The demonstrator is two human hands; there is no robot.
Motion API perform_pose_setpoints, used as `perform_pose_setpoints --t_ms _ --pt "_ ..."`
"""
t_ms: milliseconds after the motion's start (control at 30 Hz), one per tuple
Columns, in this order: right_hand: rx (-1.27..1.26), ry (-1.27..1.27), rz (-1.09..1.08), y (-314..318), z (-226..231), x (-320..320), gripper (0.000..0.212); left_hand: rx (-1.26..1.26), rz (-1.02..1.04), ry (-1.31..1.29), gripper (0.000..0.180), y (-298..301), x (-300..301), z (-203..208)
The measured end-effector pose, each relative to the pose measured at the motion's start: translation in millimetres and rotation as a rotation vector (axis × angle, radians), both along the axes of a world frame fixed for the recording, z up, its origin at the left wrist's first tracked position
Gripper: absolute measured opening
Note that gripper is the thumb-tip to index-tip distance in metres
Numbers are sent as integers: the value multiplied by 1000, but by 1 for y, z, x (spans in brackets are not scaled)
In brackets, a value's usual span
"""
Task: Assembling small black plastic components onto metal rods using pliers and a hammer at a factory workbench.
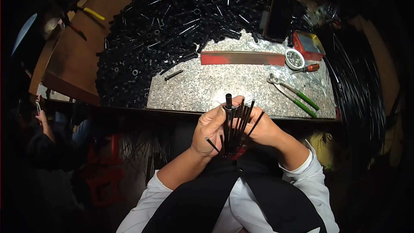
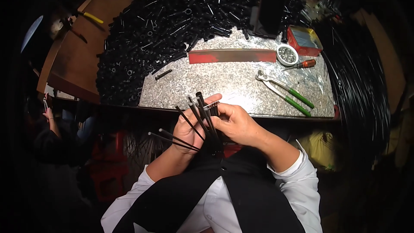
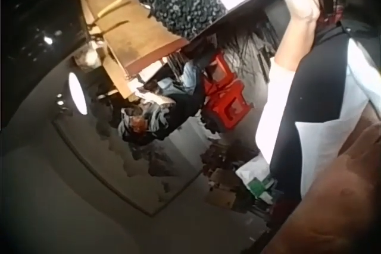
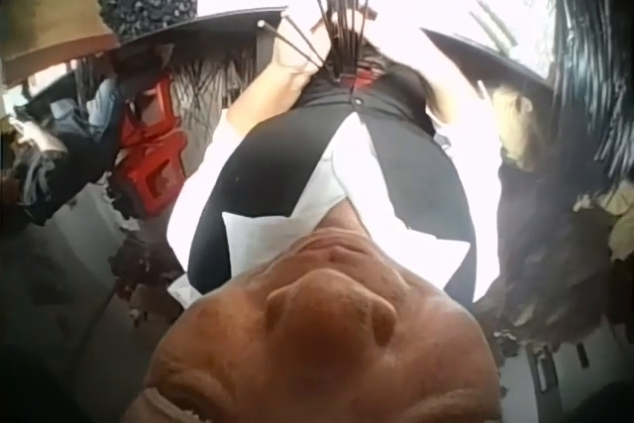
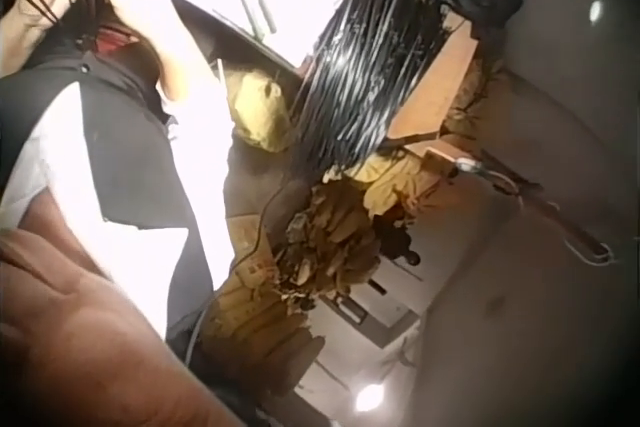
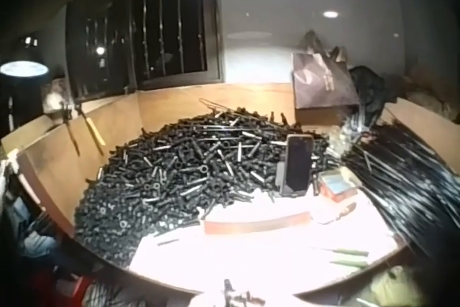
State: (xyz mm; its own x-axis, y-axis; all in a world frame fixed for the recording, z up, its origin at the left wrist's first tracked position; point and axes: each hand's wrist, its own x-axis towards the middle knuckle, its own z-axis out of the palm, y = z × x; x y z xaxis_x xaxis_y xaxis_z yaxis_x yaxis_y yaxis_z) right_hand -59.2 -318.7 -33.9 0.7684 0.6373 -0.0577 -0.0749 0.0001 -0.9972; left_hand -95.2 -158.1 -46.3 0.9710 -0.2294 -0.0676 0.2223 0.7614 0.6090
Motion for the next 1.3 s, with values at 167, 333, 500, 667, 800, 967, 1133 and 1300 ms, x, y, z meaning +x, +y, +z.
perform_pose_setpoints --t_ms 167,333,500,667,800,967,1133,1300 --pt "-226 -59 -38 0 1 1 19 25 -11 -183 35 -4 5 -1" --pt "-397 -228 21 3 21 5 24 -58 -82 -126 35 6 13 -17" --pt "-668 -600 138 -29 45 48 14 -172 -149 -126 41 14 21 -13" --pt "-785 -861 -288 -16 58 139 15 -187 -143 -103 42 10 26 -21" --pt "-751 -1125 -391 -1 24 202 14 -95 -93 -149 40 1 22 -16" --pt "-942 -1170 -412 27 -15 233 28 35 -23 -92 42 -2 14 -13" --pt "-827 -1252 -421 26 -6 219 28 52 0 -81 44 1 12 -13" --pt "-622 -1002 -182 0 41 172 26 32 -29 -110 40 -4 17 -6"
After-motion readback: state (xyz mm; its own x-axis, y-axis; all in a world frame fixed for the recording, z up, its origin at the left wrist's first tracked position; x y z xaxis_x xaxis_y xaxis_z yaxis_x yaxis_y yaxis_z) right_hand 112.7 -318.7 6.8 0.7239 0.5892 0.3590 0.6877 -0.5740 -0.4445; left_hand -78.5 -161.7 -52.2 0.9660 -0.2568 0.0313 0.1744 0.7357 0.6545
